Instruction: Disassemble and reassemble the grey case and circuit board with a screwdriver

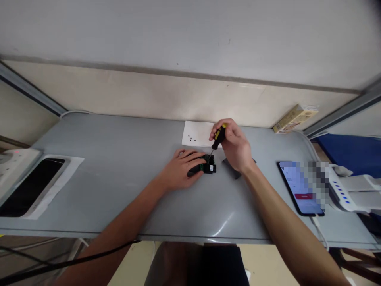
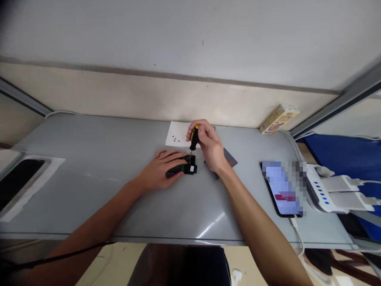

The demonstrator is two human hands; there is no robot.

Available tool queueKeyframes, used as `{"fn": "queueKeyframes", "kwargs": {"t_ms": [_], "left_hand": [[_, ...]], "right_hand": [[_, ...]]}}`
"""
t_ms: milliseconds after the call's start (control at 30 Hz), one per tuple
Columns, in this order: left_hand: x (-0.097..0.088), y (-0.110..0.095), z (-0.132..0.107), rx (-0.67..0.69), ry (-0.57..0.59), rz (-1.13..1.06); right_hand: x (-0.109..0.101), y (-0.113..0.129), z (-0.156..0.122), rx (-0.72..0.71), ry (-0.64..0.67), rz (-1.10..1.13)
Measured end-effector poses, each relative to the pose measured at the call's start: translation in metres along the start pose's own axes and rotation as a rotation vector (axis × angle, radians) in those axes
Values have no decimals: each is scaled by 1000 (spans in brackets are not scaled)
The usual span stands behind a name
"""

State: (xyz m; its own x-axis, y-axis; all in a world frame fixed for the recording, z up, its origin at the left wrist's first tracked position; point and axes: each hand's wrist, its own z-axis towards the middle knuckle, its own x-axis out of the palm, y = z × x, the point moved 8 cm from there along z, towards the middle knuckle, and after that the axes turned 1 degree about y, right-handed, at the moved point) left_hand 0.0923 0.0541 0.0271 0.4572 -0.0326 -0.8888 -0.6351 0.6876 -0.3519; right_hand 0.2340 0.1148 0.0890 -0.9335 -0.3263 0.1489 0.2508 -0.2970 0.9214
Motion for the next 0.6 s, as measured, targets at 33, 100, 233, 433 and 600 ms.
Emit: {"fn": "queueKeyframes", "kwargs": {"t_ms": [33, 100, 233, 433, 600], "left_hand": [[0, 0, 0, 0, 1, 3], [0, 0, 0, -1, 3, 12], [1, 1, -1, 2, 10, 25], [2, 0, -1, 15, 9, 43], [2, 0, -1, 16, -7, 48]], "right_hand": [[8, -5, 4, 64, 59, 106], [18, -9, 8, 136, 100, 241], [13, -8, 3, 106, -31, 373], [0, -6, -9, 86, -100, 377], [8, -10, -5, 136, -75, 336]]}}
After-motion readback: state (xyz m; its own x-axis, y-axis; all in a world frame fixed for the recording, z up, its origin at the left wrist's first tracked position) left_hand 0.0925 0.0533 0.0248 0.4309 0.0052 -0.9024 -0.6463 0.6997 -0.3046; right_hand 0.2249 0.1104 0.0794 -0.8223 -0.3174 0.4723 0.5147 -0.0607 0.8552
